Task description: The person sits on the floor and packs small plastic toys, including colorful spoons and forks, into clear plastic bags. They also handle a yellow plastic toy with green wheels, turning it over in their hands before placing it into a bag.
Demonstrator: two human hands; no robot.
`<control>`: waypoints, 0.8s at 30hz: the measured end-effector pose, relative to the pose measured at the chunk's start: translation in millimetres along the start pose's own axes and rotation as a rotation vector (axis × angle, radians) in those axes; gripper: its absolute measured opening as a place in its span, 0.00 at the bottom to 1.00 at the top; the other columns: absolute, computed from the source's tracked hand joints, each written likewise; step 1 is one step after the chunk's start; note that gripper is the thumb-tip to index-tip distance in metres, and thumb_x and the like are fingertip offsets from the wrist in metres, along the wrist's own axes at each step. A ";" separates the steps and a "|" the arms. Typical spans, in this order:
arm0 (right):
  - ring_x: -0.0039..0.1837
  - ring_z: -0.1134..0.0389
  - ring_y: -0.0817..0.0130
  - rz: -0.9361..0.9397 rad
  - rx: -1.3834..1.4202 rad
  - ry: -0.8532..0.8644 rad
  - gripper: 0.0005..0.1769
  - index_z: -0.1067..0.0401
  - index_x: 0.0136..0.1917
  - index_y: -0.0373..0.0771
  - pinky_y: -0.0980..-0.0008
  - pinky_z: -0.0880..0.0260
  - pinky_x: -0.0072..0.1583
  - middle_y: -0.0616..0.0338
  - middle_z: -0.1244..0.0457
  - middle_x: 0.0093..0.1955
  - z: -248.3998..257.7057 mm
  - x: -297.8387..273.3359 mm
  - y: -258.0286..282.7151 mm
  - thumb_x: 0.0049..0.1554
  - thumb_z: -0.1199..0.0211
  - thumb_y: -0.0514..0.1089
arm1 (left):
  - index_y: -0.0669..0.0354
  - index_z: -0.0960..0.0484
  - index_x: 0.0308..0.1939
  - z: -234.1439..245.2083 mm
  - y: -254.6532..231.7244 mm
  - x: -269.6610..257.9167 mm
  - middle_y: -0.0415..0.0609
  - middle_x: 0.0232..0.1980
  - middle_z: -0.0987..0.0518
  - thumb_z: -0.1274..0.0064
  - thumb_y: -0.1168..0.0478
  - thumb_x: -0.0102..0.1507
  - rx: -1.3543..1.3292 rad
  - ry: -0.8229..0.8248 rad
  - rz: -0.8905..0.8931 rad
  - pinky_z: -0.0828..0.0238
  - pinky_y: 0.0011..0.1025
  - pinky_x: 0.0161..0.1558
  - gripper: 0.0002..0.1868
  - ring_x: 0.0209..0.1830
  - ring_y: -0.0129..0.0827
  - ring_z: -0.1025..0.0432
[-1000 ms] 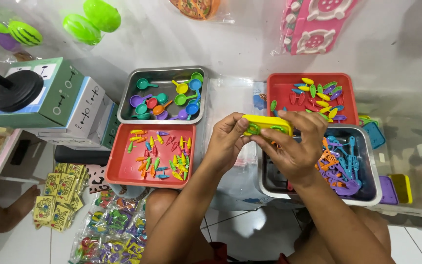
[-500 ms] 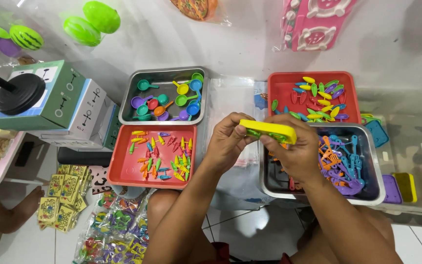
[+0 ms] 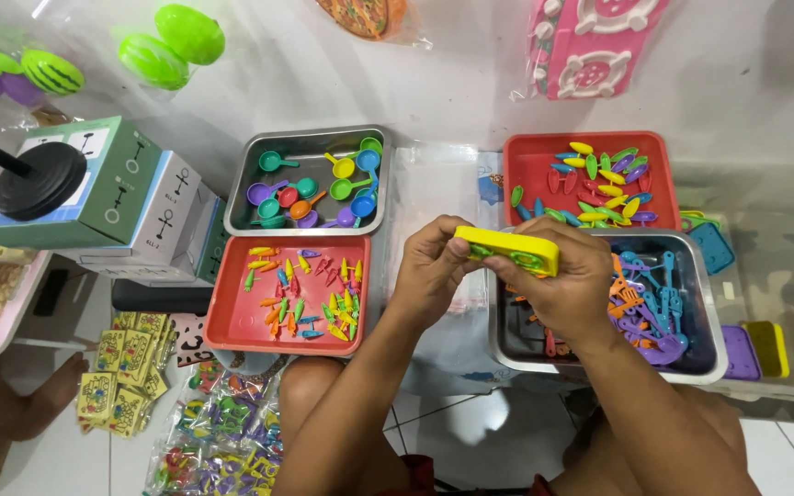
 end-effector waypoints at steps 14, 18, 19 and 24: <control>0.35 0.32 0.65 -0.182 -0.058 0.004 0.09 0.21 0.46 0.32 0.64 0.30 0.40 0.49 0.33 0.32 16.8 4.3 9.7 0.50 0.27 0.35 | 0.68 0.24 0.49 16.4 8.2 7.7 0.57 0.47 0.21 0.40 0.66 0.64 -0.023 0.000 0.045 0.19 0.33 0.48 0.13 0.46 0.38 0.22; 0.33 0.31 0.62 -0.127 -0.224 -0.068 0.08 0.20 0.43 0.38 0.69 0.29 0.39 0.54 0.34 0.30 22.0 -0.3 19.0 0.49 0.25 0.37 | 0.69 0.22 0.41 14.5 2.4 9.0 0.60 0.38 0.25 0.34 0.66 0.59 -0.005 0.078 -0.041 0.20 0.38 0.44 0.13 0.37 0.40 0.24; 0.32 0.32 0.65 -0.118 -0.201 -0.057 0.05 0.20 0.41 0.40 0.70 0.30 0.38 0.57 0.35 0.29 21.3 -0.2 21.8 0.51 0.26 0.39 | 0.68 0.22 0.39 19.2 4.5 8.6 0.58 0.36 0.26 0.32 0.65 0.57 -0.013 0.097 -0.058 0.21 0.36 0.41 0.14 0.35 0.37 0.25; 0.31 0.31 0.62 -0.096 -0.206 -0.038 0.05 0.22 0.40 0.39 0.68 0.29 0.37 0.54 0.34 0.29 21.8 -0.9 20.2 0.52 0.26 0.39 | 0.68 0.22 0.35 30.3 7.9 11.6 0.57 0.32 0.28 0.30 0.66 0.54 -0.008 0.128 -0.068 0.25 0.33 0.37 0.15 0.30 0.38 0.28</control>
Point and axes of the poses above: each hand's wrist, its own x-axis towards the middle knuckle, its own z-axis out of the back of the hand, y = z × x, the point moved 6 cm from there along x, towards the middle knuckle
